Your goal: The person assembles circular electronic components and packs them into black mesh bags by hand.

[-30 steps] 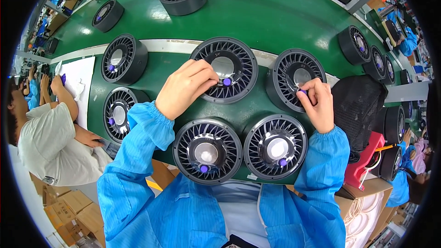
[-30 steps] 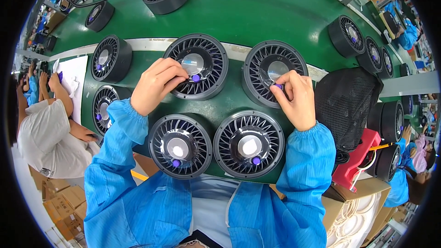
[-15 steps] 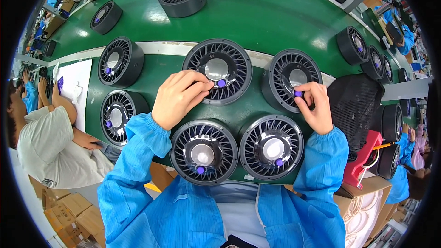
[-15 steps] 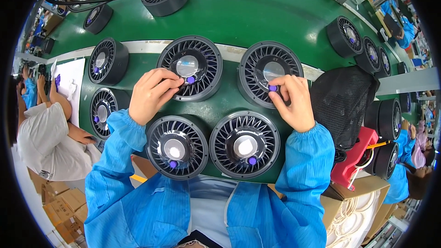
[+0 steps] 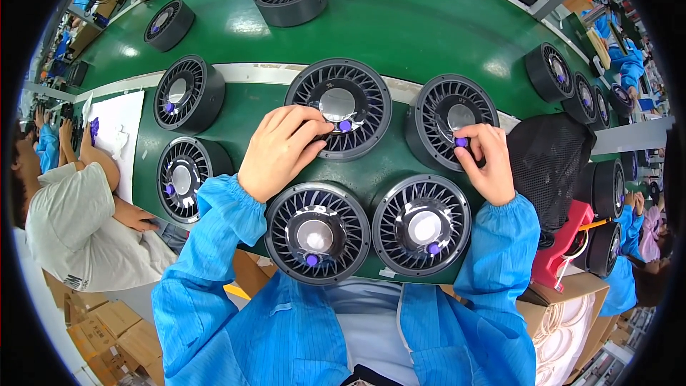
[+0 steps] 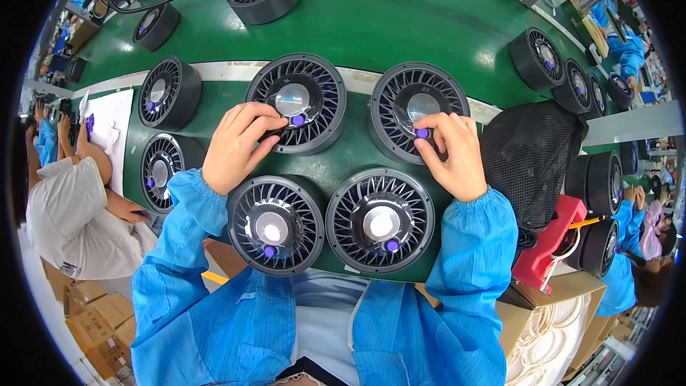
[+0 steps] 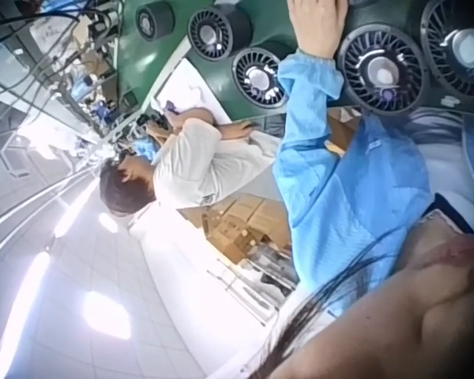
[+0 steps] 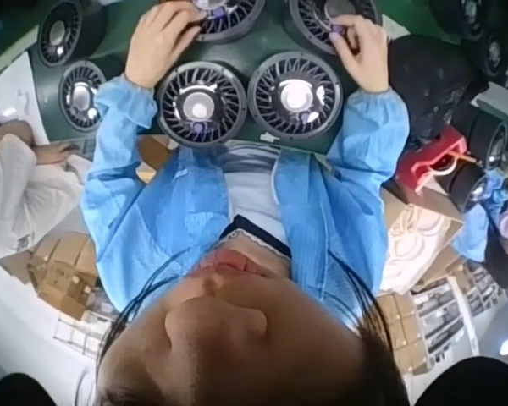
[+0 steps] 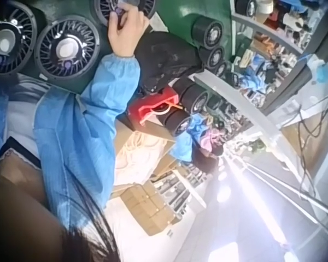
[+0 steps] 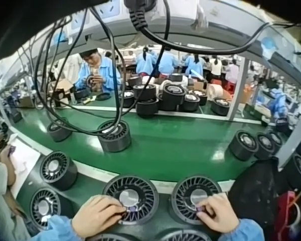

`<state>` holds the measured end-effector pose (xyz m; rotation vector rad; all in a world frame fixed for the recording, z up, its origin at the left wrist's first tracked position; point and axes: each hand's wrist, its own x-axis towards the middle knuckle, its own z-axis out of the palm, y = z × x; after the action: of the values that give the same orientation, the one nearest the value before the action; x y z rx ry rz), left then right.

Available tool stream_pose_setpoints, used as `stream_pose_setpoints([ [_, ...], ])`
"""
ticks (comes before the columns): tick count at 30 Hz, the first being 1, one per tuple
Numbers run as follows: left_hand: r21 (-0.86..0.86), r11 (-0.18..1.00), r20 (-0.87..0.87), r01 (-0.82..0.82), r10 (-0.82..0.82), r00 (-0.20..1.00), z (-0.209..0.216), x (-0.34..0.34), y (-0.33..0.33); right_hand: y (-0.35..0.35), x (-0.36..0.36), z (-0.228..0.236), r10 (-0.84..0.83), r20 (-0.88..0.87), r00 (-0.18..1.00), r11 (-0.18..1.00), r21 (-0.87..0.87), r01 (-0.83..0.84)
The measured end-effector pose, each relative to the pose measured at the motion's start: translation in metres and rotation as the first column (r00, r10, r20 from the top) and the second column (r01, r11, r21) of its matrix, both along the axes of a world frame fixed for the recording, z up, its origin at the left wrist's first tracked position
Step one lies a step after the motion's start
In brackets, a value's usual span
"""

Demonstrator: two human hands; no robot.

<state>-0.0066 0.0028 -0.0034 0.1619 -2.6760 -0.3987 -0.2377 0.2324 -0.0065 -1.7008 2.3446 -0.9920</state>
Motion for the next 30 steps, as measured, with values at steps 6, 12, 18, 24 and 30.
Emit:
stream_pose_setpoints([
  [6,-0.133,0.991,0.046,0.01,-0.004,0.999,0.009,0.0,0.001,-0.001,0.001,0.0,-0.009,-0.024,1.0,1.0,-0.013,0.009],
  [12,0.008,0.998,0.083,-0.064,0.063,0.995,0.016,-0.01,0.006,0.0,-0.002,-0.003,-0.003,-0.01,1.0,1.0,-0.011,0.002],
  [18,0.001,0.999,0.023,-0.055,0.054,0.998,0.004,-0.036,0.004,-0.007,0.002,-0.002,-0.196,0.034,0.98,0.977,0.089,0.192],
  [24,0.005,1.0,0.048,-0.026,0.025,0.999,0.013,-0.034,0.013,-0.006,-0.001,0.006,-0.036,0.154,0.987,0.997,-0.06,0.045],
  [30,0.185,0.98,0.04,0.069,-0.078,0.996,0.017,-0.034,0.006,-0.008,-0.003,0.004,-0.122,0.086,0.989,0.988,0.11,0.112],
])
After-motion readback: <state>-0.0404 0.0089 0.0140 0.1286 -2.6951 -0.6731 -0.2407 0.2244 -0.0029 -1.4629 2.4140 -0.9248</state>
